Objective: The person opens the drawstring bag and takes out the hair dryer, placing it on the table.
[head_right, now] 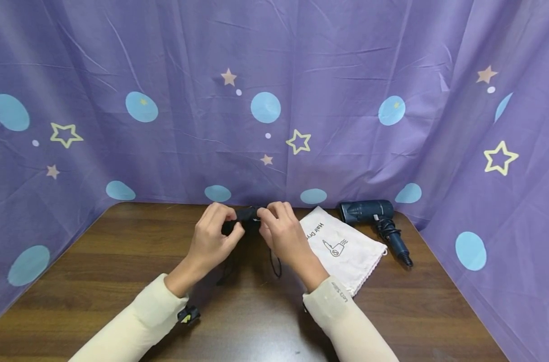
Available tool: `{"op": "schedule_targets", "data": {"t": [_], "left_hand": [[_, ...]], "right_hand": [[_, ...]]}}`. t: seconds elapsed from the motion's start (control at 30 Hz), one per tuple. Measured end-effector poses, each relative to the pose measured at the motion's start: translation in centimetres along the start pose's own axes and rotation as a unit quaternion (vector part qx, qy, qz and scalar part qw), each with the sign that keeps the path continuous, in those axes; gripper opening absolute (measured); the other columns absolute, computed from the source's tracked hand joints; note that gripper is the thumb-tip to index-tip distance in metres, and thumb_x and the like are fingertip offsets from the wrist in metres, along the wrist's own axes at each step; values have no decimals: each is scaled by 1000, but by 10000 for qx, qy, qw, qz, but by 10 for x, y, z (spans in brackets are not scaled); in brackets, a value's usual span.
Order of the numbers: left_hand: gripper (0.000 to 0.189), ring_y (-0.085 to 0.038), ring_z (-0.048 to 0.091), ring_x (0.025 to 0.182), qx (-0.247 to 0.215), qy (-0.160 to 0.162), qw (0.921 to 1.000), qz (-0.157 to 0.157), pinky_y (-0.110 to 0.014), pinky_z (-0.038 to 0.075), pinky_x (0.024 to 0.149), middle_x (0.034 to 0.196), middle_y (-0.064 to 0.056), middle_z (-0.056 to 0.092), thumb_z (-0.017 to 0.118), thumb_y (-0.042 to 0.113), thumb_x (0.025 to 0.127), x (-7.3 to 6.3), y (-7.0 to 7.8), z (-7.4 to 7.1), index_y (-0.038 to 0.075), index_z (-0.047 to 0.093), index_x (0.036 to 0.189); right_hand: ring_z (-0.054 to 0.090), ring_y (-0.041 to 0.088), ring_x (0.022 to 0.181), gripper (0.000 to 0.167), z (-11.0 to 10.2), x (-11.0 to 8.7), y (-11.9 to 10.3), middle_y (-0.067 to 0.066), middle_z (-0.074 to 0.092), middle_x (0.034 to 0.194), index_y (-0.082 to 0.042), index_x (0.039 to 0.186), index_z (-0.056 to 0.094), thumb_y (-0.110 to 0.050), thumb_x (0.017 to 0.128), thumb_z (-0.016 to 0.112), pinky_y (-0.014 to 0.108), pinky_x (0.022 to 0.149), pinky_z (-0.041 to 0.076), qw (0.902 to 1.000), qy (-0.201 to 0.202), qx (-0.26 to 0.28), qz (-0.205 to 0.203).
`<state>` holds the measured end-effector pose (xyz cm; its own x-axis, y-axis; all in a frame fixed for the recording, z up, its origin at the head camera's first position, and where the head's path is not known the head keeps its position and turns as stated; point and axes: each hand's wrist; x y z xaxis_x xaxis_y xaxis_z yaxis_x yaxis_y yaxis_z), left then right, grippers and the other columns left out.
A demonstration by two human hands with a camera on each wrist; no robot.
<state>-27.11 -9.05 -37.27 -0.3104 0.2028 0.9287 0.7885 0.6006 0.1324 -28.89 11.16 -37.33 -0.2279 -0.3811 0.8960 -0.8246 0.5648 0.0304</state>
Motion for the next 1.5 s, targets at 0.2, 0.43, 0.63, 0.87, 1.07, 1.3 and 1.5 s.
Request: {"op": "schedule_targets", "data": {"t": [0.2,0.43,0.63,0.87,1.07,1.3,1.5], "left_hand": [[11,-22,53,78,43,20,10000,40,-36,46,68,86,-5,56,64,2,81,1,-1,0,6,57,88],[10,-23,54,78,144,91,9998,34,-37,46,68,85,-5,57,63,2,79,3,-2,-3,6,58,87],[8,-23,54,75,244,98,9996,70,-37,45,67,83,-4,58,62,3,79,3,-3,-4,6,59,85],[8,-23,53,76,333,-34,9994,43,-36,45,66,86,-5,58,61,3,80,4,-4,-5,6,59,86],[9,-24,53,76,352,-2,9994,-35,-37,46,65,85,-5,57,60,0,78,5,-6,-7,6,59,85],[9,-26,55,78,373,19,9993,-17,-39,49,66,86,-7,58,61,0,79,8,-5,-10,5,60,87],[10,-26,55,77,488,39,9988,-23,-38,49,65,85,-6,57,62,0,77,8,-6,-11,6,61,86]], "right_hand": [[55,30,84,20,0,0,0,12,59,96,-3,101,64,6,83,62,42,75,48,9999,-50,10,120],[57,30,87,18,-3,0,0,13,60,99,-3,103,64,5,87,60,41,77,49,9997,-157,137,103],[57,30,88,18,-4,1,1,12,61,100,-4,102,65,6,87,60,40,77,50,9996,-198,206,32],[56,29,87,19,-6,0,6,12,62,101,-3,102,67,6,87,58,39,77,49,9993,-245,255,-156],[55,30,86,20,-9,-2,12,13,59,99,-3,103,67,6,88,57,40,76,48,9992,-236,322,-64],[54,30,85,20,-10,-1,14,13,58,98,-4,104,66,5,88,56,41,75,48,9989,-209,407,-70],[54,30,84,20,-9,1,13,12,59,96,-3,103,66,4,87,56,41,75,46,9990,-160,405,-119]]}}
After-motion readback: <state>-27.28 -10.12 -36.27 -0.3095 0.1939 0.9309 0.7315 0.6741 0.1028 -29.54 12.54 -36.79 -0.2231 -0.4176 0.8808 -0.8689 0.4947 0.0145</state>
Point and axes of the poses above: each hand's wrist, its own x-axis towards the middle knuckle, its own z-axis out of the palm, y = z × x
